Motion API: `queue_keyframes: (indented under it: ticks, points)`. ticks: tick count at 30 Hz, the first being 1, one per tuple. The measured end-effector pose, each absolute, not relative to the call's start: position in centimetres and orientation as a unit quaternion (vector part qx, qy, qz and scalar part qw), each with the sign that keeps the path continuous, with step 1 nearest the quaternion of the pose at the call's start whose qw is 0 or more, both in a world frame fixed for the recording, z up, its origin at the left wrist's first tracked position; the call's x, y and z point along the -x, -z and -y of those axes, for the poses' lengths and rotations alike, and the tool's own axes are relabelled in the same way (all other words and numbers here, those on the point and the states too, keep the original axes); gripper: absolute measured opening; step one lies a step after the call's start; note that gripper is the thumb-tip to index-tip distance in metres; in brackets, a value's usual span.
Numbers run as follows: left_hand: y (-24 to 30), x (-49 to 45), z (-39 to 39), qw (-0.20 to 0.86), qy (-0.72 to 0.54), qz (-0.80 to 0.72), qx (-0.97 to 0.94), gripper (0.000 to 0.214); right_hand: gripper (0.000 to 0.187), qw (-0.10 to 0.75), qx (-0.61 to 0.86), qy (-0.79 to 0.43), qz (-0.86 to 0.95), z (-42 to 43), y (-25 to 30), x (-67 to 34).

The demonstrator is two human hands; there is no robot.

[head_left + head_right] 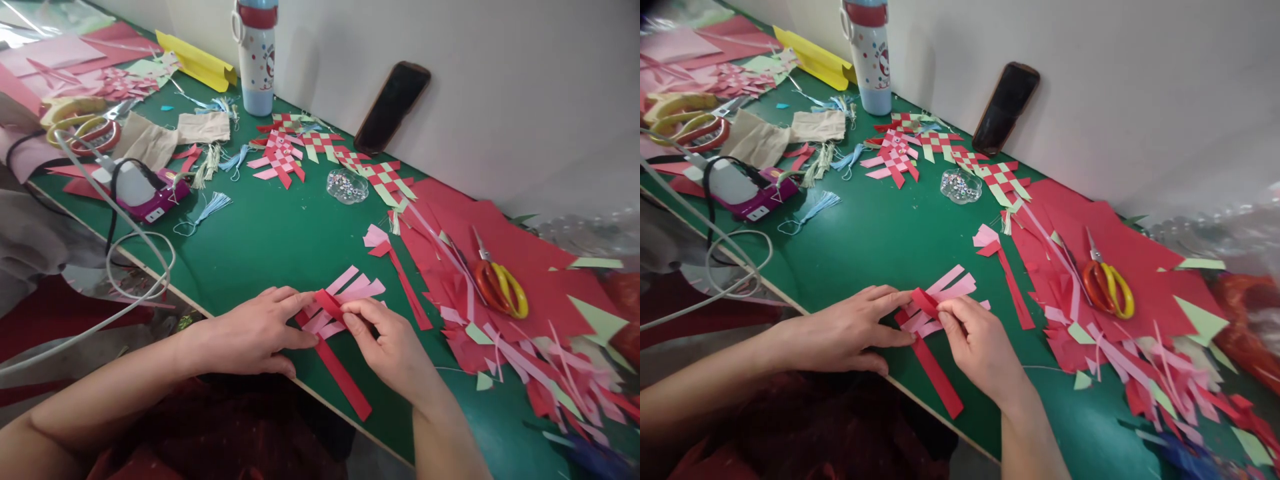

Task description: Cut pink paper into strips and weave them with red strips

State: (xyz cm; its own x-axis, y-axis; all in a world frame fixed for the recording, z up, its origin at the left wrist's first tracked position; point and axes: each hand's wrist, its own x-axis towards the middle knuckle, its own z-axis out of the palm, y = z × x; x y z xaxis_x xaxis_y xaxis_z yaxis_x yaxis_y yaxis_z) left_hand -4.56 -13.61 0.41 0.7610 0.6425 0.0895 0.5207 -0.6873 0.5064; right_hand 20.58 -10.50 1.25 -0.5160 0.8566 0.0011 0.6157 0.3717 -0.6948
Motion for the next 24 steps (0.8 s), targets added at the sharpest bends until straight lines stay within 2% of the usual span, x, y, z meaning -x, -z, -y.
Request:
queue_keyframes:
  ticks: [5,10,12,15,19,24]
  points:
    - [-0.5,4.6,13.6,0.235,-0.138,-0.322,-0.907,0.044,0.016,0.209,0.478,-0.339,0.783,10.4,-1.5,-21.3]
    - [-0.6,4.6,13.6,0.244,-0.129,-0.318,-0.907,0.042,0.026,0.343,0.603,-0.284,0.661,9.5,-1.4,-24.2]
    - [-0.6,4.6,13.5,0.245,-0.126,-0.316,-0.908,0.041,0.028,0.350,0.634,-0.236,0.649,8.8,-1.6,-24.9]
    - [-0.5,4.6,13.5,0.250,-0.132,-0.315,-0.906,0.040,0.025,0.254,0.643,-0.191,0.697,7.3,-2.4,-24.6]
    - [-0.5,4.6,13.6,0.261,-0.132,-0.321,-0.901,0.042,0.025,0.103,0.653,-0.199,0.724,4.9,-3.2,-23.4]
    - [-0.4,4.5,13.5,0.280,-0.118,-0.322,-0.896,0.045,0.023,0.039,0.639,-0.172,0.748,2.7,-3.4,-22.6]
